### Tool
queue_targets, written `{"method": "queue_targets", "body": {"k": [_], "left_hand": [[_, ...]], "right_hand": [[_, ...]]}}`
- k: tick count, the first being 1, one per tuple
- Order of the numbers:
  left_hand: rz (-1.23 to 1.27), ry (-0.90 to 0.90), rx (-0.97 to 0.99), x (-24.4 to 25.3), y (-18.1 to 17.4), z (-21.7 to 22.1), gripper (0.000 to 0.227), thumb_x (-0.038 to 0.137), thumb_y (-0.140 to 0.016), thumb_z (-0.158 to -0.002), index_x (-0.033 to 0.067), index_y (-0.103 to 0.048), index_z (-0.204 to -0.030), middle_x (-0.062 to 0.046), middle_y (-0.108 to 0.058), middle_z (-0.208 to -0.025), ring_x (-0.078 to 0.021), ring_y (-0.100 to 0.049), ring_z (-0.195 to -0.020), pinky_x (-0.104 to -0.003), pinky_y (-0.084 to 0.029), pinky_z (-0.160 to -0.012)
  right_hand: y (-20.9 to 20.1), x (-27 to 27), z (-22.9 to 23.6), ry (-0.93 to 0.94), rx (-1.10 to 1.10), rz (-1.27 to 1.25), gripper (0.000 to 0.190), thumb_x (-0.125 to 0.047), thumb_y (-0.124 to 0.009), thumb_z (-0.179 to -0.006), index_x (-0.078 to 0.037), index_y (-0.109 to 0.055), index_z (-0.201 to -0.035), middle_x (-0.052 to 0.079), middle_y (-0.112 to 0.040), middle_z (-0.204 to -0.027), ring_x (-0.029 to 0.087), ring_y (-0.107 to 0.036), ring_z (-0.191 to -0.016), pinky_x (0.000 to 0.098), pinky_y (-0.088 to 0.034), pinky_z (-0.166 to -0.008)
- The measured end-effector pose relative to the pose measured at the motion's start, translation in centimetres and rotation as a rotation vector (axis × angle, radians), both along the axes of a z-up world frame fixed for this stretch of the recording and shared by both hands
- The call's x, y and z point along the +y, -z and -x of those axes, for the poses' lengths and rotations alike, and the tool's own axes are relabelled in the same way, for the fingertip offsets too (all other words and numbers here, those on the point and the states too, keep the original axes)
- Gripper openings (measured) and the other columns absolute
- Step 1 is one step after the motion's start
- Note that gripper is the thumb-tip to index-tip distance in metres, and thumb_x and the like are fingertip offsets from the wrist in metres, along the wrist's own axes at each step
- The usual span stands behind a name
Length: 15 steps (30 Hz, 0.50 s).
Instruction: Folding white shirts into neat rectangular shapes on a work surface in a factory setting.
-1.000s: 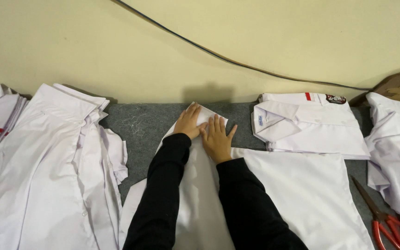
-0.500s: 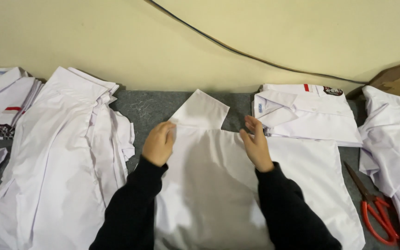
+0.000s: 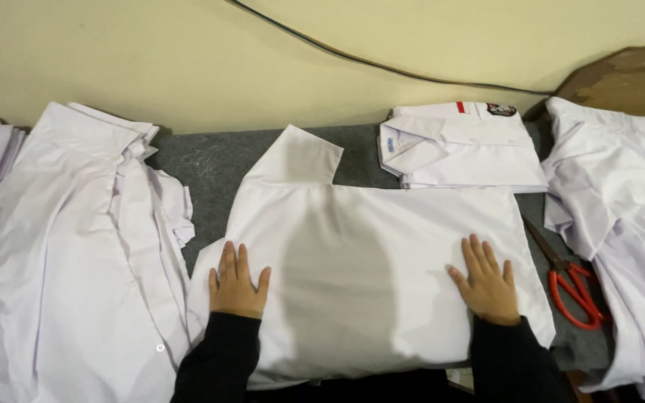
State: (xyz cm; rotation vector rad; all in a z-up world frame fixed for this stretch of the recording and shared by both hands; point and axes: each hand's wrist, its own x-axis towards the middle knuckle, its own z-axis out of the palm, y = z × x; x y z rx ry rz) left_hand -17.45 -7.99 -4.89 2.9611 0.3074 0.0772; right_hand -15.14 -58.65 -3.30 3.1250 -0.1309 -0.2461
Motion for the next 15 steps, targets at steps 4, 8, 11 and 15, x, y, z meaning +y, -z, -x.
{"method": "queue_targets", "body": {"k": [4, 8, 11, 15], "left_hand": [[0.014, -0.001, 0.051, 0.0, -0.6, 0.0, 0.083, 0.074, -0.029, -0.1, 0.0178, -0.025, -0.162, -0.008, -0.016, -0.174, -0.0212, -0.019, -0.159, -0.051, -0.017, -0.128], [0.005, -0.028, 0.1, 0.3, -0.6, -0.4, 0.085, 0.076, -0.026, -0.1, 0.0189, -0.024, -0.162, -0.006, -0.015, -0.174, -0.0192, -0.018, -0.159, -0.051, -0.015, -0.128], [-0.05, -0.049, 0.104, 0.3, -0.3, -0.7, 0.082, 0.076, -0.025, -0.1, 0.019, -0.03, -0.16, -0.006, -0.024, -0.172, -0.0185, -0.024, -0.158, -0.052, -0.02, -0.127], [-0.198, -0.075, -0.218, 0.2, 0.5, -1.9, 0.052, 0.049, -0.046, -0.101, 0.0212, -0.058, -0.143, -0.002, -0.065, -0.14, -0.0207, -0.062, -0.132, -0.049, -0.043, -0.117]], "right_hand": [[-0.1, -3.8, -0.1, 0.147, -0.002, -0.031, 0.08, -0.077, -0.017, -0.101, -0.032, -0.013, -0.167, -0.008, -0.013, -0.174, 0.015, -0.013, -0.159, 0.0566, -0.013, -0.127], [-0.3, -3.9, -0.5, 0.226, -0.065, -0.083, 0.076, -0.074, -0.021, -0.102, -0.032, -0.019, -0.166, -0.011, -0.016, -0.173, 0.014, -0.012, -0.16, 0.0663, -0.008, -0.125], [-0.4, -5.4, -1.2, 0.188, -0.015, -0.059, 0.075, -0.075, -0.021, -0.102, -0.033, -0.02, -0.164, -0.011, -0.019, -0.172, 0.013, -0.014, -0.159, 0.0741, -0.007, -0.121], [-0.3, -4.7, -1.9, 0.059, -0.358, 0.003, 0.066, -0.059, -0.048, -0.103, -0.024, -0.045, -0.159, 0.003, -0.055, -0.155, 0.027, -0.046, -0.147, 0.0824, -0.019, -0.115]]}}
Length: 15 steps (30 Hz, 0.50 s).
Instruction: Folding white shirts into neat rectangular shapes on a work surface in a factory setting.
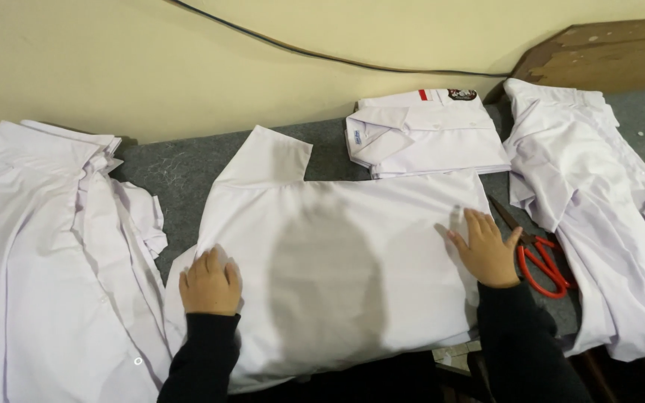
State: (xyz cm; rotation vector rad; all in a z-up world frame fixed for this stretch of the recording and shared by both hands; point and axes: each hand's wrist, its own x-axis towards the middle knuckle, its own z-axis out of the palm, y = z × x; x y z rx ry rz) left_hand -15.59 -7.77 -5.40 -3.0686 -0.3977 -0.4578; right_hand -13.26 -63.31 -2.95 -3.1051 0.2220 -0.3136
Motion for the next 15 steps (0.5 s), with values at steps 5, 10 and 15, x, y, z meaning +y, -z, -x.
{"method": "queue_targets", "body": {"k": [5, 10, 15], "left_hand": [[0.1, 0.216, 0.004, -2.9, -3.1, -1.3, 0.046, 0.038, -0.045, -0.105, 0.0165, -0.056, -0.145, -0.008, -0.054, -0.154, -0.0274, -0.043, -0.149, -0.056, -0.029, -0.124], [0.189, 0.18, 0.19, -1.4, 0.2, -2.5, 0.065, 0.05, -0.041, -0.104, 0.0193, -0.035, -0.16, -0.006, -0.028, -0.171, -0.0272, -0.022, -0.159, -0.057, -0.017, -0.127], [0.174, 0.123, 0.292, -0.9, 0.0, -2.5, 0.072, 0.059, -0.038, -0.1, 0.026, -0.026, -0.163, 0.0, -0.021, -0.174, -0.0252, -0.018, -0.16, -0.056, -0.02, -0.126]], "right_hand": [[-6.1, 9.2, -0.9, -0.48, 0.091, -0.376, 0.067, -0.043, -0.057, -0.099, -0.015, -0.039, -0.158, 0.021, -0.038, -0.161, 0.045, -0.032, -0.149, 0.0806, -0.025, -0.109], [-2.3, 9.6, -4.5, -0.603, 0.308, -0.266, 0.064, -0.056, -0.046, -0.102, -0.024, -0.039, -0.157, 0.007, -0.033, -0.168, 0.031, -0.025, -0.156, 0.0717, -0.015, -0.121], [-1.7, 3.5, -6.8, -0.297, 0.274, -0.108, 0.061, -0.058, -0.03, -0.108, -0.034, -0.027, -0.164, -0.008, -0.027, -0.17, 0.019, -0.019, -0.158, 0.0606, -0.017, -0.125]]}}
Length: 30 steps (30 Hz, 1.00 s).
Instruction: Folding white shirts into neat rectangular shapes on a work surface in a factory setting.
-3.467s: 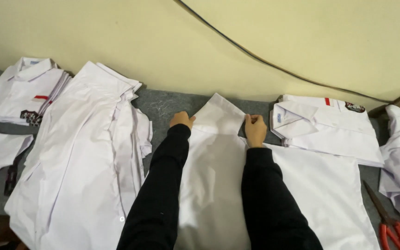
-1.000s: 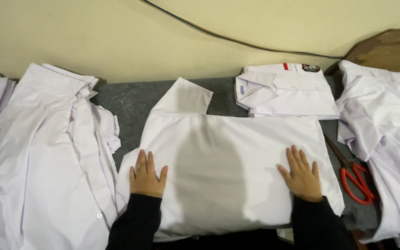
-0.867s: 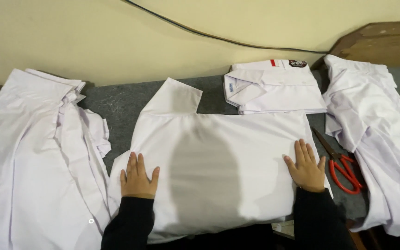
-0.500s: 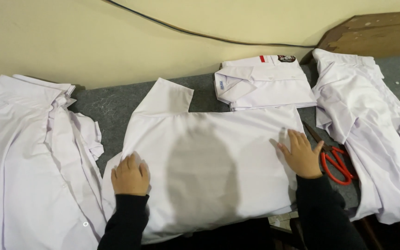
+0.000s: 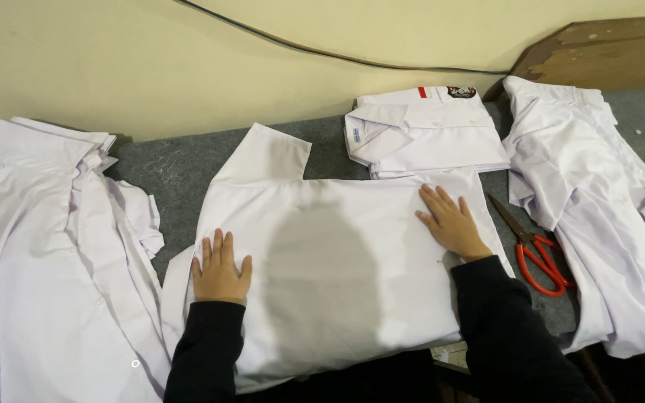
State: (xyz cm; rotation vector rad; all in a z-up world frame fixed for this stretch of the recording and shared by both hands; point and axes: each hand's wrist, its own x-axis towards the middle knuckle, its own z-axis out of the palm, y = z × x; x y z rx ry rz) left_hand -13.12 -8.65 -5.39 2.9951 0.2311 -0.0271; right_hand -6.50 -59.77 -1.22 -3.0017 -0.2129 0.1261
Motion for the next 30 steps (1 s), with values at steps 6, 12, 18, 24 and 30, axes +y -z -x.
{"method": "queue_targets", "body": {"k": [6, 12, 18, 24, 30], "left_hand": [[-0.017, -0.018, 0.129, -0.3, -1.8, 0.0, 0.071, 0.06, -0.032, -0.102, 0.0282, -0.02, -0.165, 0.002, -0.014, -0.175, -0.023, -0.013, -0.161, -0.054, -0.019, -0.127], [-0.036, 0.022, 0.279, 1.5, -2.6, -2.4, 0.072, 0.067, -0.035, -0.1, 0.0302, -0.028, -0.161, 0.004, -0.022, -0.173, -0.0204, -0.022, -0.158, -0.049, -0.034, -0.122], [0.131, -0.262, -0.236, 4.7, -1.8, -10.5, 0.036, 0.042, -0.051, -0.106, 0.0176, -0.068, -0.126, -0.008, -0.069, -0.109, -0.0306, -0.069, -0.108, -0.045, -0.059, -0.085], [0.252, -0.399, -0.158, 7.1, 4.0, -17.3, 0.055, 0.06, -0.042, -0.106, 0.0127, -0.069, -0.116, -0.014, -0.07, -0.104, -0.0332, -0.069, -0.103, -0.046, -0.058, -0.082], [0.119, -0.359, -0.406, 5.1, 4.8, -16.7, 0.047, 0.05, -0.041, -0.113, 0.0111, -0.065, -0.105, -0.007, -0.066, -0.092, -0.0266, -0.072, -0.081, -0.039, -0.06, -0.072]], "right_hand": [[0.6, -2.2, -0.8, 0.228, -0.111, -0.018, 0.062, -0.06, -0.029, -0.11, -0.026, -0.041, -0.16, -0.004, -0.039, -0.166, 0.023, -0.028, -0.156, 0.0543, -0.023, -0.126], [4.9, -9.1, -5.4, 0.3, -0.53, -0.452, 0.023, -0.025, -0.07, -0.103, -0.012, -0.07, -0.123, 0.009, -0.071, -0.11, 0.031, -0.07, -0.105, 0.0426, -0.055, -0.09], [4.3, -12.1, -8.2, 0.539, -0.377, -0.532, 0.035, -0.038, -0.075, -0.101, -0.01, -0.069, -0.121, 0.011, -0.074, -0.104, 0.032, -0.07, -0.1, 0.0434, -0.056, -0.082], [8.1, -14.7, -12.2, 0.695, -0.274, -0.431, 0.05, -0.058, -0.074, -0.1, -0.013, -0.072, -0.122, 0.013, -0.074, -0.109, 0.041, -0.069, -0.105, 0.0536, -0.055, -0.082], [7.8, -9.8, -10.8, 0.735, -0.408, -0.24, 0.035, -0.048, -0.057, -0.113, -0.013, -0.06, -0.117, 0.011, -0.071, -0.109, 0.036, -0.053, -0.11, 0.0533, -0.03, -0.093]]}}
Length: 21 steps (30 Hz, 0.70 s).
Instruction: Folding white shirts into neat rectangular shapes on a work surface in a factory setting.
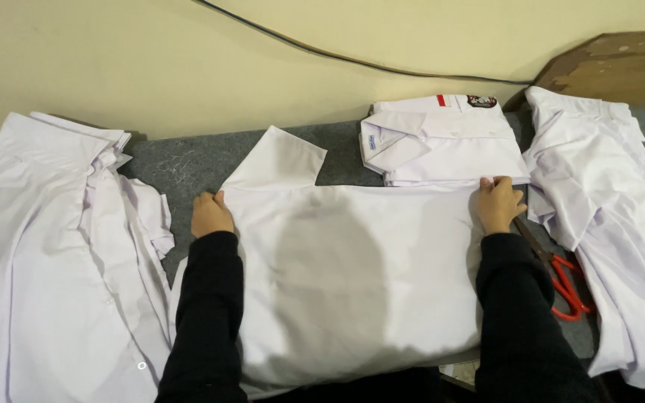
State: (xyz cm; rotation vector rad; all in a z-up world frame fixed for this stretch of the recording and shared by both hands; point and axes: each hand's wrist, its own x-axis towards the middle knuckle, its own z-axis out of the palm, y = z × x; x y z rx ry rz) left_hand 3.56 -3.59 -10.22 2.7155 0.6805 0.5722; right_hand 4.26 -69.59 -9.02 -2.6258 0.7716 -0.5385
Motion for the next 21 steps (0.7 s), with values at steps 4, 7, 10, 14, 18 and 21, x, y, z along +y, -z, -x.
{"method": "queue_targets", "body": {"k": [4, 7, 10, 14, 18, 21], "left_hand": [[-0.207, -0.078, -0.004, -2.1, -2.3, 1.2, 0.04, 0.049, -0.039, -0.113, 0.0171, -0.061, -0.102, 0.001, -0.061, -0.091, -0.0178, -0.07, -0.071, -0.033, -0.06, -0.064], [-0.263, -0.079, -0.038, -2.4, -2.5, 1.5, 0.037, 0.048, -0.042, -0.111, 0.0164, -0.059, -0.099, 0.002, -0.058, -0.09, -0.0195, -0.068, -0.066, -0.036, -0.059, -0.059], [-0.308, -0.106, -0.016, -2.3, -2.4, 1.4, 0.034, 0.048, -0.045, -0.109, 0.0186, -0.06, -0.1, 0.003, -0.058, -0.092, -0.0189, -0.069, -0.068, -0.036, -0.059, -0.058], [-0.346, -0.077, -0.094, -1.6, -1.1, 0.8, 0.03, 0.048, -0.051, -0.106, 0.0208, -0.06, -0.096, 0.004, -0.055, -0.088, -0.0195, -0.067, -0.071, -0.036, -0.055, -0.059], [-0.391, -0.035, -0.108, -2.6, -4.4, 2.1, 0.02, 0.038, -0.064, -0.101, 0.0199, -0.059, -0.104, 0.0, -0.056, -0.099, -0.0249, -0.064, -0.089, -0.041, -0.051, -0.074], [-0.307, 0.136, -0.191, -4.8, -6.7, 2.2, 0.015, 0.024, -0.066, -0.1, 0.0149, -0.061, -0.111, -0.006, -0.058, -0.115, -0.0316, -0.062, -0.106, -0.049, -0.047, -0.089]], "right_hand": [[2.6, 0.8, 0.1, -0.023, -0.227, 0.524, 0.034, -0.047, -0.058, -0.114, -0.014, -0.056, -0.113, 0.004, -0.067, -0.087, 0.03, -0.056, -0.096, 0.051, -0.035, -0.086], [2.5, 1.3, 0.6, 0.014, -0.275, 0.696, 0.032, -0.047, -0.06, -0.113, -0.015, -0.056, -0.111, 0.002, -0.064, -0.083, 0.027, -0.055, -0.094, 0.0479, -0.034, -0.086], [2.9, 1.2, 0.5, 0.056, -0.313, 0.731, 0.035, -0.051, -0.061, -0.111, -0.016, -0.057, -0.108, 0.004, -0.064, -0.086, 0.028, -0.055, -0.094, 0.0484, -0.034, -0.085], [3.0, 1.0, 0.2, 0.092, -0.3, 0.723, 0.034, -0.053, -0.06, -0.111, -0.019, -0.057, -0.108, 0.001, -0.059, -0.091, 0.03, -0.053, -0.097, 0.0513, -0.03, -0.088], [0.1, 2.3, 0.9, 0.025, -0.354, 0.526, 0.039, -0.035, -0.082, -0.093, -0.016, -0.055, -0.112, 0.006, -0.053, -0.107, 0.036, -0.048, -0.103, 0.0551, -0.03, -0.086], [-3.1, 4.5, 2.2, -0.084, -0.399, 0.444, 0.045, -0.026, -0.082, -0.09, -0.013, -0.054, -0.123, 0.009, -0.05, -0.12, 0.037, -0.044, -0.111, 0.0557, -0.027, -0.09]]}}
